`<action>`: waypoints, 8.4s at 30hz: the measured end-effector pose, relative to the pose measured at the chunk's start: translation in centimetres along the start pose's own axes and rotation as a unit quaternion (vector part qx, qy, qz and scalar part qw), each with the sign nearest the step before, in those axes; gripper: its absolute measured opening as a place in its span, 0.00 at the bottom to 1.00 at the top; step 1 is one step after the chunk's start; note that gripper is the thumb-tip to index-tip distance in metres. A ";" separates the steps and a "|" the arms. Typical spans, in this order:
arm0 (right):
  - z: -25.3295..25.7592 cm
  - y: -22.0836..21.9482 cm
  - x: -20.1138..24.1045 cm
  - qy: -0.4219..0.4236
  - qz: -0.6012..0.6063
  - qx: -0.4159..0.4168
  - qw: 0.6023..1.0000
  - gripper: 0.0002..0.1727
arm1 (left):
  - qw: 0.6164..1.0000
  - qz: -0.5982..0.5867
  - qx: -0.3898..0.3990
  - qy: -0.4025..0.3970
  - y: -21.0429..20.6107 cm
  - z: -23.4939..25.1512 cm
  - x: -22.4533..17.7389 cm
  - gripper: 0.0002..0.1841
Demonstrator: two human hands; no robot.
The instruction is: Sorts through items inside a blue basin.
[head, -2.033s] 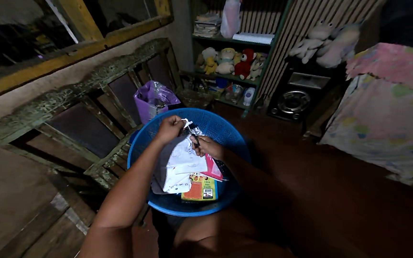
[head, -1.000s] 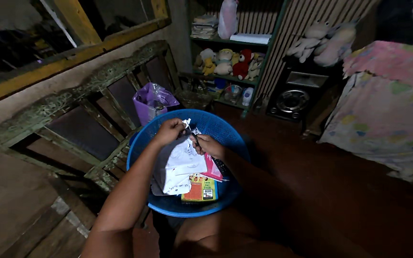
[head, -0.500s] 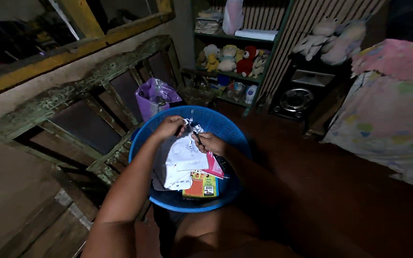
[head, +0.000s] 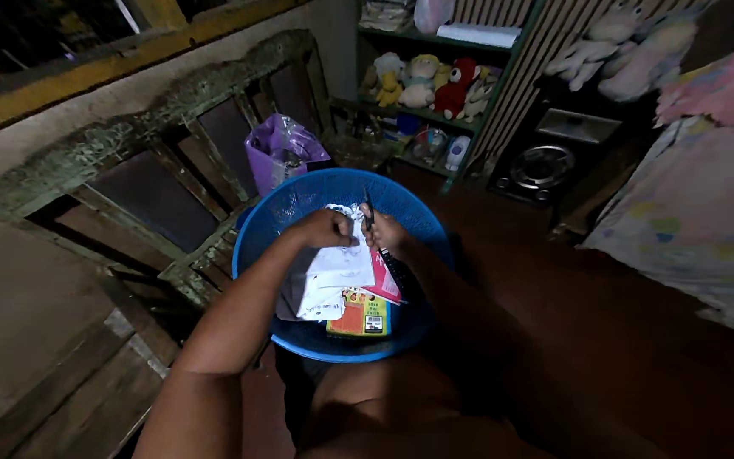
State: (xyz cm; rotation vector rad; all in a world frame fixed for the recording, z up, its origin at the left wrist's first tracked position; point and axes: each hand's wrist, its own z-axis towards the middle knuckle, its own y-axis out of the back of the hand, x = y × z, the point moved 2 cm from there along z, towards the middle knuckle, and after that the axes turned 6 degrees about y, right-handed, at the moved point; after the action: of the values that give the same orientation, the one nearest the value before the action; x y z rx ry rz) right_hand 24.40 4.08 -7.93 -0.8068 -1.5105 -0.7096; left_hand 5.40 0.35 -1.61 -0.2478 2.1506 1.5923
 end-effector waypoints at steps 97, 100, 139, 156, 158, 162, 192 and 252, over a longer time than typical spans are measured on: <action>1.1 1.1 -0.9 0.036 -0.465 -0.003 0.884 0.16 | 0.884 -0.112 -0.448 0.068 3.6 -1.0 5.8 0.16; 0.7 2.0 -1.4 -0.058 -0.528 -0.004 0.847 0.33 | 0.889 -0.030 -0.455 0.044 3.6 -0.8 5.4 0.15; -7.8 5.8 -1.3 0.186 0.158 -0.219 0.945 0.31 | 0.937 0.004 -0.334 0.107 2.8 0.1 8.3 0.20; -8.2 6.8 -2.1 0.228 0.265 -0.217 0.911 0.26 | 0.936 0.003 -0.320 0.147 3.0 -0.3 7.6 0.18; -8.2 6.9 -2.0 0.237 0.271 -0.208 0.910 0.26 | 0.936 0.005 -0.322 0.146 3.0 -0.1 7.6 0.17; -8.2 6.9 -1.6 0.223 0.288 -0.231 0.902 0.22 | 0.936 0.007 -0.319 0.149 3.0 0.1 7.3 0.16; -7.3 6.8 -2.0 0.235 0.315 -0.284 0.875 0.23 | 0.938 0.026 -0.326 0.119 2.7 0.2 8.3 0.21; -7.3 4.8 -2.0 0.138 -0.099 -0.153 0.974 0.34 | 0.939 0.021 -0.323 0.116 2.6 -0.2 8.4 0.19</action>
State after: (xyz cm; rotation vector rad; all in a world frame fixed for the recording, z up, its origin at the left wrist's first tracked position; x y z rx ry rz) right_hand 32.53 0.70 -9.37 -0.7540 -1.2554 -1.1748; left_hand -3.08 1.99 -3.13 -0.6220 1.7157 2.3582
